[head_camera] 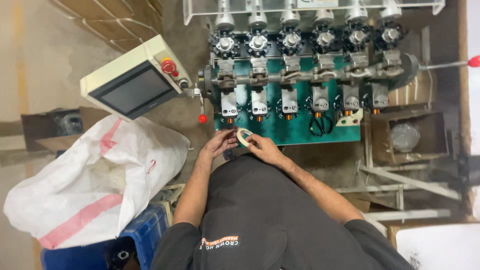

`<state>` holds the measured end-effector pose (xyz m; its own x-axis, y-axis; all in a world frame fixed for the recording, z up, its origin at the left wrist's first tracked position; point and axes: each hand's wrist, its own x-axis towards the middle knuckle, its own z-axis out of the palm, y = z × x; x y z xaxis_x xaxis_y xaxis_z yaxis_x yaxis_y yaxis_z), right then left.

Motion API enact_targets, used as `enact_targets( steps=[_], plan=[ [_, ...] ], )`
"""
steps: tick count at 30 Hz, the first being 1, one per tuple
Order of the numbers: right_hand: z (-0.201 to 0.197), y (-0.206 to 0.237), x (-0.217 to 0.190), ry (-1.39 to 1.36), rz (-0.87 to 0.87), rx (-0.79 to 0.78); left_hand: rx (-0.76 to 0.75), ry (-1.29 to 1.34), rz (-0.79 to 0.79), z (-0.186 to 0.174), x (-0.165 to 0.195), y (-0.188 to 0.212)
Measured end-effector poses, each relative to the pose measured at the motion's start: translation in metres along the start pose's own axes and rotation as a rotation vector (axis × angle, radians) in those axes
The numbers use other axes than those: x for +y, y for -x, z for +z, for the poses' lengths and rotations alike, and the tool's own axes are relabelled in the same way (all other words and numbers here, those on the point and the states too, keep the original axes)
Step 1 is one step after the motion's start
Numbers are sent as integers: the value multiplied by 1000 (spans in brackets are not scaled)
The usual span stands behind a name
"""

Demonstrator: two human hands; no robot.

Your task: The person stands at a multi-station industrial machine, takes small black components from a blue bin, and loads and positions them into the machine's stations by hand. They operate the machine's red-handled lever, use scissors to trim material, and handle rolls of tape and plastic-wrapped parts on the worktable.

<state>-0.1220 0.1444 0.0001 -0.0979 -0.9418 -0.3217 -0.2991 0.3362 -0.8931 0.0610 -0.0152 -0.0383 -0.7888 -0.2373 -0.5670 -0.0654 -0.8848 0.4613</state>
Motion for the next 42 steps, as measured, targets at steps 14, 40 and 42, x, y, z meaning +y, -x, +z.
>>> enact_targets(
  steps=[14, 40, 42],
  plan=[
    [60, 51, 74, -547, 623, 365, -76, -695, -268, 50, -88, -32],
    [55, 18, 58, -841, 581, 457, 385, -1312, 43, 47, -30, -90],
    [50, 24, 52, -820, 417, 396, 187, -1044, -317, 45, -35, -81]
  ],
)
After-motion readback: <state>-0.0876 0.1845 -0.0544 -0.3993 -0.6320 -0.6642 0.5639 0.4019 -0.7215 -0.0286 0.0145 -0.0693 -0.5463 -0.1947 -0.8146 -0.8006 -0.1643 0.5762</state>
